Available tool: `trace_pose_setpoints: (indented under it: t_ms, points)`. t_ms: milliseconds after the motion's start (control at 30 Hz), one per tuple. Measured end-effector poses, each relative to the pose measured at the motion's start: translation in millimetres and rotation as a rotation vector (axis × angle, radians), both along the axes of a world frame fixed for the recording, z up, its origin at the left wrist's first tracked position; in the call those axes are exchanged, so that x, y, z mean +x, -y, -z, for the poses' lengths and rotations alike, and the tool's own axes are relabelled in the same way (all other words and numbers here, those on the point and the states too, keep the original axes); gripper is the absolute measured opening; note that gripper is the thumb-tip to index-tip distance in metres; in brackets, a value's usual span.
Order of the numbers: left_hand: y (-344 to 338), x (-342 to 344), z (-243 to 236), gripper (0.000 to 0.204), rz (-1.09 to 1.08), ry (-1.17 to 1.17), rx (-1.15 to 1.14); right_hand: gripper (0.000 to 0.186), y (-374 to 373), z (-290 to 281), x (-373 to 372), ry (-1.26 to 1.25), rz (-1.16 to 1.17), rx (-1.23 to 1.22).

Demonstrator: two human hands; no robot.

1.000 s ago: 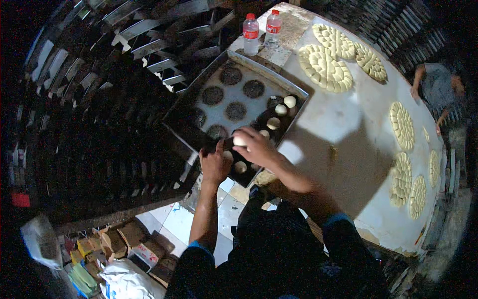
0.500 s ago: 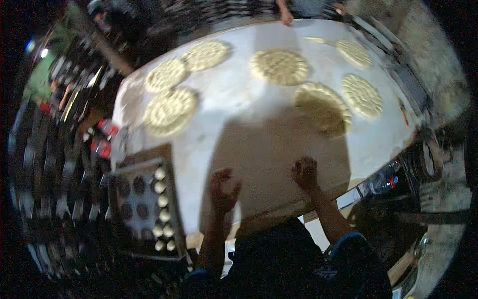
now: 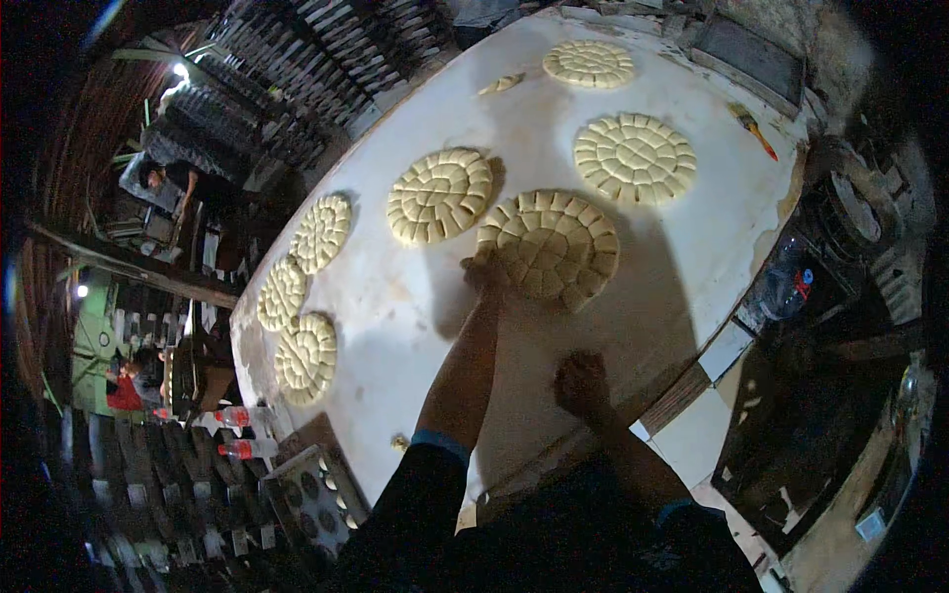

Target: The recorder shapes dough balls and arranges them on a large table in a bakery production area.

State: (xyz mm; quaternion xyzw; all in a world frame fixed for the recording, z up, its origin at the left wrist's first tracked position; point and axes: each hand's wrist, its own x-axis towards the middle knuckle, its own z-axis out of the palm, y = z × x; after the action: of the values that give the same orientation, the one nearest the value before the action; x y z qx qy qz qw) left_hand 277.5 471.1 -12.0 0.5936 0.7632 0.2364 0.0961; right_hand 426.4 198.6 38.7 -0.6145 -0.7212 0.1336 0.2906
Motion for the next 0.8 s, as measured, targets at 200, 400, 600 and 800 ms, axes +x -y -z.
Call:
trace_pose_setpoints:
  t_ms: [200, 400, 600, 800]
  points:
    - [100.6, -54.7, 38.2, 0.066, -0.211, 0.948, 0.555, 0.020, 1.8, 8.8, -20.0, -0.580, 0.172, -0.069]
    - [288.0, -97.0, -65.5, 0.046, -0.086, 1.796, -0.144, 0.023, 9.7, 14.7, -30.8, 0.125, 0.087, 0.106]
    - [394.4, -178.7, -19.7, 0.032, 0.123, 1.662, 0.209, 0.046, 104.8, -21.3, -207.5, -0.650, -0.184, -0.294]
    - [451.2, -266.1, -35.8, 0.021, 0.093, 0.224, 0.595, 0.060, 129.2, -19.3, -208.8, -0.968, -0.118, -0.209]
